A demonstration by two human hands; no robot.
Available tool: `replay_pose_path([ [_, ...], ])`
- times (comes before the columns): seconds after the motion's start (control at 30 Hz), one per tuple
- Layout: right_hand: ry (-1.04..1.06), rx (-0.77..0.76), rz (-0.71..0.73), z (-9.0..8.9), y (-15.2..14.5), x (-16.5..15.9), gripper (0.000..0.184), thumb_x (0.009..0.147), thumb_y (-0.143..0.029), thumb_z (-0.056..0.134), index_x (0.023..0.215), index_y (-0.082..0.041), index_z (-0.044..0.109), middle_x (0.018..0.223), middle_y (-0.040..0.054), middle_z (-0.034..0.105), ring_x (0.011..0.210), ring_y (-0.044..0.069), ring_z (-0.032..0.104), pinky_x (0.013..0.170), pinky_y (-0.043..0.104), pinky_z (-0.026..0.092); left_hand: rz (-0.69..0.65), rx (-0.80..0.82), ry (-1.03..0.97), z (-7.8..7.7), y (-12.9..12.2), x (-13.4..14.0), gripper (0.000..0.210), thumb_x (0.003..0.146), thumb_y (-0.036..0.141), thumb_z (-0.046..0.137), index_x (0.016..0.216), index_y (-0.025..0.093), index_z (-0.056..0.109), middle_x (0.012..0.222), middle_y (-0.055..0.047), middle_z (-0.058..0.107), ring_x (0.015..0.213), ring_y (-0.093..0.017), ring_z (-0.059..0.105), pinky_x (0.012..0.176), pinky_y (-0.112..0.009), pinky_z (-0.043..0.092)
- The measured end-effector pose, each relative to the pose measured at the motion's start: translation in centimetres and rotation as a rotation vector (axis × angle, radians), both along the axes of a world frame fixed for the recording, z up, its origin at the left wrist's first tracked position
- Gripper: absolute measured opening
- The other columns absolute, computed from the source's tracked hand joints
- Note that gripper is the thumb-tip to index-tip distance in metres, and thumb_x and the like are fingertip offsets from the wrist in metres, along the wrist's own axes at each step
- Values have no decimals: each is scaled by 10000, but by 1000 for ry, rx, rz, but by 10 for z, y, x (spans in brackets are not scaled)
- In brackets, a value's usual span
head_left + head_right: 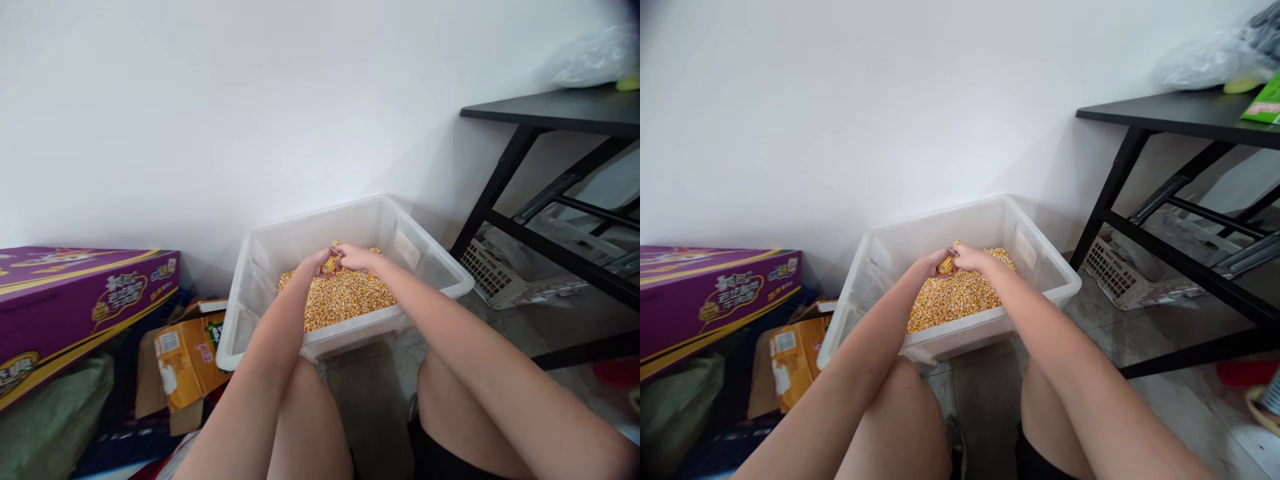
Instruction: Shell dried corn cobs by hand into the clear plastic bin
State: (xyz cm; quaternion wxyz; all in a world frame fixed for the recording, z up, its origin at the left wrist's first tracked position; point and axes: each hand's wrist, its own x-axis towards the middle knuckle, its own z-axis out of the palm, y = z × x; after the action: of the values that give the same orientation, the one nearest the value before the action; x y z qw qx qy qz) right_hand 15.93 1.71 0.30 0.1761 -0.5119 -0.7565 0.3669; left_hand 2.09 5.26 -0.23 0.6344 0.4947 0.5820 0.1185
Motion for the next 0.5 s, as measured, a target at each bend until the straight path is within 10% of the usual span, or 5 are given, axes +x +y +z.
replay_pose_path([
  [0.5, -180, 42, 25, 24, -5, 4, 210, 811, -286, 512, 809, -169, 686, 712, 19, 689, 585, 106, 562, 521, 205, 317, 258, 29, -52, 0, 13, -11, 537, 796, 684, 360, 792, 174, 530, 569, -39, 594, 494, -144, 572, 487, -255, 469],
])
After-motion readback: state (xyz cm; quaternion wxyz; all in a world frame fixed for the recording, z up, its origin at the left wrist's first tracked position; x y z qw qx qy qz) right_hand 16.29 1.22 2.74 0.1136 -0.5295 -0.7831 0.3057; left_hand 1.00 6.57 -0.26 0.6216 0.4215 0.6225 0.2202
